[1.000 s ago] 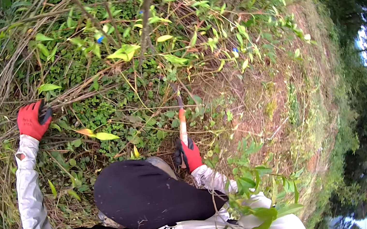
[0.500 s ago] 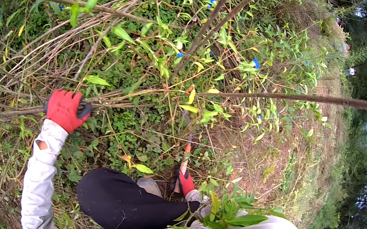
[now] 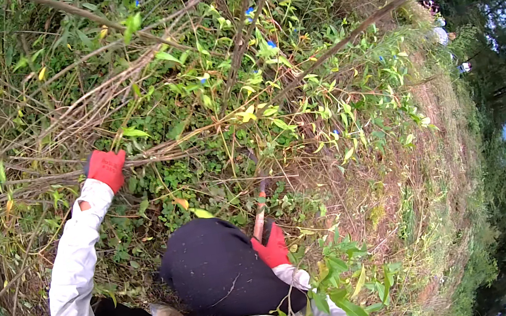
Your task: The person uses a sickle to cut and clear weeds and vines from a grassy area. They gather the cut vegetation into piles and occasionally pull larger clumps by hand.
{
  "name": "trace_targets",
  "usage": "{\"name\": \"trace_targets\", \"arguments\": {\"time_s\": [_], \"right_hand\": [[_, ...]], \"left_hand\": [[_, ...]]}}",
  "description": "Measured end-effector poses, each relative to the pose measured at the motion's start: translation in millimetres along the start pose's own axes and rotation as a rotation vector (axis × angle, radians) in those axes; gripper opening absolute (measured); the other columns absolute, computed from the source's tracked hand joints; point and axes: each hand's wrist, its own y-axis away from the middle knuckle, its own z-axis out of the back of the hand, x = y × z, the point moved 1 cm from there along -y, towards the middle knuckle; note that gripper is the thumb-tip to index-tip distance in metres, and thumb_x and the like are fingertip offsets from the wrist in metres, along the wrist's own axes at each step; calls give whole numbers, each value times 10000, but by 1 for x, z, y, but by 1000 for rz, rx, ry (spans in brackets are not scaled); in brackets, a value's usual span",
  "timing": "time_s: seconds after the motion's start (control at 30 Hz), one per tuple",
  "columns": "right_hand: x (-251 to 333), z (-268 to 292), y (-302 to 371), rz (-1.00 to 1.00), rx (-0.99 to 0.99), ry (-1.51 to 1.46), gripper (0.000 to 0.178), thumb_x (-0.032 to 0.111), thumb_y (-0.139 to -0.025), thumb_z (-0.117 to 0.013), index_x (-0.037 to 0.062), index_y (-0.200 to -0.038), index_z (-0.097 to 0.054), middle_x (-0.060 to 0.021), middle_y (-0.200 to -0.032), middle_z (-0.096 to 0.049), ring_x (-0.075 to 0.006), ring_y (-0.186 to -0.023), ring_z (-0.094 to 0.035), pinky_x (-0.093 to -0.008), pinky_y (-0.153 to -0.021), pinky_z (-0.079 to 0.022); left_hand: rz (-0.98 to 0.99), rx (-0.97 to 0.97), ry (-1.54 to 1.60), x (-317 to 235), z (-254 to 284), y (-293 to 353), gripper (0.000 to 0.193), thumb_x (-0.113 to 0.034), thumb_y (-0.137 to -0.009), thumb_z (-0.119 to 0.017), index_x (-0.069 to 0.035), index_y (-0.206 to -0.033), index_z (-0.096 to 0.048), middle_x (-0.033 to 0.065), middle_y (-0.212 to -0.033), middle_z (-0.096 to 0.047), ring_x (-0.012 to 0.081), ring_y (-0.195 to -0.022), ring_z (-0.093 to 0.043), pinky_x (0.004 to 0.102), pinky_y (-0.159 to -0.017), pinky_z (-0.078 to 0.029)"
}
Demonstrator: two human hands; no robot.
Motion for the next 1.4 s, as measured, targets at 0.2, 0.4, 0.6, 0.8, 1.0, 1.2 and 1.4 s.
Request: {"name": "trace_targets", "arguments": {"time_s": [0.2,0.4,0.6,0.8,1.0,1.2,1.4], "right_hand": [[200,108,-91,308,-368,-489,926,104,-773,-761,-61,-1482,-188,-229,-1493,-289,-323,-1377,-333,-410,-1148,-259],[358,111,-250,641,-400,-518,1197,232,-652,-882,-3,-1516,-88,-220,-1555,-194,-298,-1446,-195,-397,-1186,-155],[466,53,-292,983,-117,-1,1091,330,-554,-911,-4,-1423,-342,-251,-1342,-482,-391,-1244,-474,-418,-1078,-380],[464,-49,-242,1156,154,242,607,425,-777,-670,81,-1254,-519,-186,-844,-678,-389,-814,-655,-467,-762,-514],[408,-72,-185,1053,151,265,385,311,-691,-690,80,-982,-588,-145,-753,-663,-367,-767,-662,-465,-688,-518],[394,-25,-155,454,519,386,443,397,-725,-650,55,-1004,-694,-191,-1005,-690,-368,-960,-663,-451,-825,-527],[345,-3,-121,226,581,10,633,431,-808,-617,58,-1312,-530,-219,-1257,-592,-379,-1163,-564,-426,-1003,-440]], "left_hand": [[-69,-54,13,-9,10,22,233,-178,-805,-581,-124,-1027,-624,90,-815,-699,299,-797,-684,447,-726,-466],[-92,-184,156,-21,-21,46,234,-160,-741,-604,-111,-970,-619,83,-776,-670,311,-731,-651,432,-728,-455],[-266,-354,319,-65,1,64,147,-150,-752,-597,-108,-891,-615,115,-735,-647,320,-748,-645,472,-798,-471],[-301,-556,325,-35,-22,63,233,-85,-615,-645,-94,-844,-603,107,-769,-618,322,-761,-608,456,-804,-468],[-372,-588,285,-32,-27,55,496,-89,-581,-680,-47,-1072,-628,166,-994,-649,343,-918,-608,444,-857,-468],[-317,-443,314,-11,-57,52,486,-119,-561,-713,-79,-1040,-636,124,-959,-656,348,-896,-610,470,-868,-461],[-352,-458,295,-15,-58,47,450,-126,-552,-735,-86,-990,-641,122,-919,-657,348,-872,-608,479,-873,-459]]}}
